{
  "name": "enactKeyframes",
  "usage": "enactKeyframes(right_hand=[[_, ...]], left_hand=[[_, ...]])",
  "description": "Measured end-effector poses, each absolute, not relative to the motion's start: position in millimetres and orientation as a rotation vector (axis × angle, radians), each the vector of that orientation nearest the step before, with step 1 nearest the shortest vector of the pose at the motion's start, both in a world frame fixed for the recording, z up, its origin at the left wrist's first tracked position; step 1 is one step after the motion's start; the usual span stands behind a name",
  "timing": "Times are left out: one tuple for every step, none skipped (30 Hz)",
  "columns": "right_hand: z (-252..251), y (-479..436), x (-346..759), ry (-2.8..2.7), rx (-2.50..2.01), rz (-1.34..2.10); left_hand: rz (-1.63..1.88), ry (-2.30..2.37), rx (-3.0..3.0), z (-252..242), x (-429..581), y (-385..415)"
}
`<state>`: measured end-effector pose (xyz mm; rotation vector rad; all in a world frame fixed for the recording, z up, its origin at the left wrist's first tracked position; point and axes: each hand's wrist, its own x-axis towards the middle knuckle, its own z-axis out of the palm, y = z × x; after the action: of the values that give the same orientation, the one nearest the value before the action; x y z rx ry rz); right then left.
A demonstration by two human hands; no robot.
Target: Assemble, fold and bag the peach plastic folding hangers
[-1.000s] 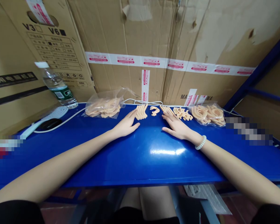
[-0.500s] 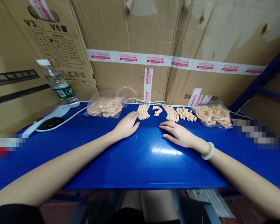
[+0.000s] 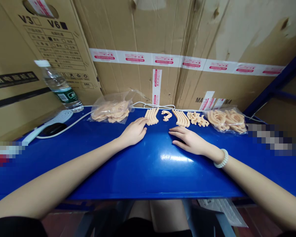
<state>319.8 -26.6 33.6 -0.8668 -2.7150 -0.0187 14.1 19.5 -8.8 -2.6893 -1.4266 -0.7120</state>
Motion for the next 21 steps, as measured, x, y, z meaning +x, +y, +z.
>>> enactKeyframes(right_hand=[[33.7, -26.5, 319.8, -2.717, -0.868, -0.018], [33.8, -26.4, 319.8, -2.719, -0.871, -0.016], [33.9, -26.4, 319.6, -2.72, -0.873, -0.013], [34.0, -26.4, 319.5, -2.718, -0.873, -0.008], [34.1, -26.5, 319.4, -2.715, -0.874, -0.001], [34.2, -26.6, 319.3, -2.712, -0.874, 0.007], [34.3, -26.7, 319.3, -2.708, -0.875, 0.014], [34.5, -26.9, 319.2, -2.707, -0.876, 0.018], [34.6, -27.0, 319.2, -2.707, -0.879, 0.018], [34.8, -27.1, 319.1, -2.708, -0.882, 0.019], [35.0, -27.1, 319.0, -2.708, -0.883, 0.021], [35.2, -27.1, 318.9, -2.706, -0.882, 0.024], [35.4, -27.1, 318.8, -2.703, -0.881, 0.027], [35.6, -27.1, 318.7, -2.7, -0.88, 0.031], [35.8, -27.1, 318.6, -2.698, -0.879, 0.032], [36.1, -27.1, 318.5, -2.697, -0.879, 0.033], [36.4, -27.2, 318.4, -2.699, -0.879, 0.031], [36.7, -27.4, 318.2, -2.703, -0.88, 0.027], [37.1, -27.7, 318.0, -2.706, -0.881, 0.02], [37.4, -28.0, 317.8, -2.71, -0.883, 0.009], [37.7, -28.4, 317.5, -2.713, -0.886, -0.004]], left_hand=[[-0.716, -1.427, -2.69, -8.9, 14.0, 19.7], [-0.717, -1.425, -2.691, -9.0, 13.9, 19.8], [-0.715, -1.423, -2.692, -9.1, 13.8, 19.9], [-0.712, -1.421, -2.695, -9.1, 13.8, 19.9], [-0.71, -1.419, -2.696, -9.1, 13.8, 19.9], [-0.71, -1.419, -2.698, -9.0, 13.8, 19.8], [-0.709, -1.418, -2.7, -8.8, 13.7, 19.8], [-0.708, -1.419, -2.701, -8.6, 13.7, 19.7], [-0.708, -1.419, -2.704, -8.4, 13.7, 19.6], [-0.709, -1.416, -2.707, -8.3, 13.6, 19.6], [-0.71, -1.411, -2.711, -8.2, 13.5, 19.6], [-0.713, -1.403, -2.715, -8.2, 13.3, 19.7], [-0.718, -1.396, -2.718, -8.3, 13.2, 19.9], [-0.723, -1.391, -2.721, -8.5, 13.0, 20.0], [-0.726, -1.387, -2.724, -8.8, 12.9, 20.2], [-0.729, -1.384, -2.727, -9.1, 12.8, 20.5], [-0.733, -1.383, -2.73, -9.5, 12.7, 20.7], [-0.74, -1.383, -2.732, -9.8, 12.7, 20.9], [-0.748, -1.385, -2.734, -10.2, 12.6, 21.0], [-0.756, -1.386, -2.737, -10.5, 12.6, 21.2], [-0.762, -1.386, -2.741, -10.7, 12.6, 21.3]])
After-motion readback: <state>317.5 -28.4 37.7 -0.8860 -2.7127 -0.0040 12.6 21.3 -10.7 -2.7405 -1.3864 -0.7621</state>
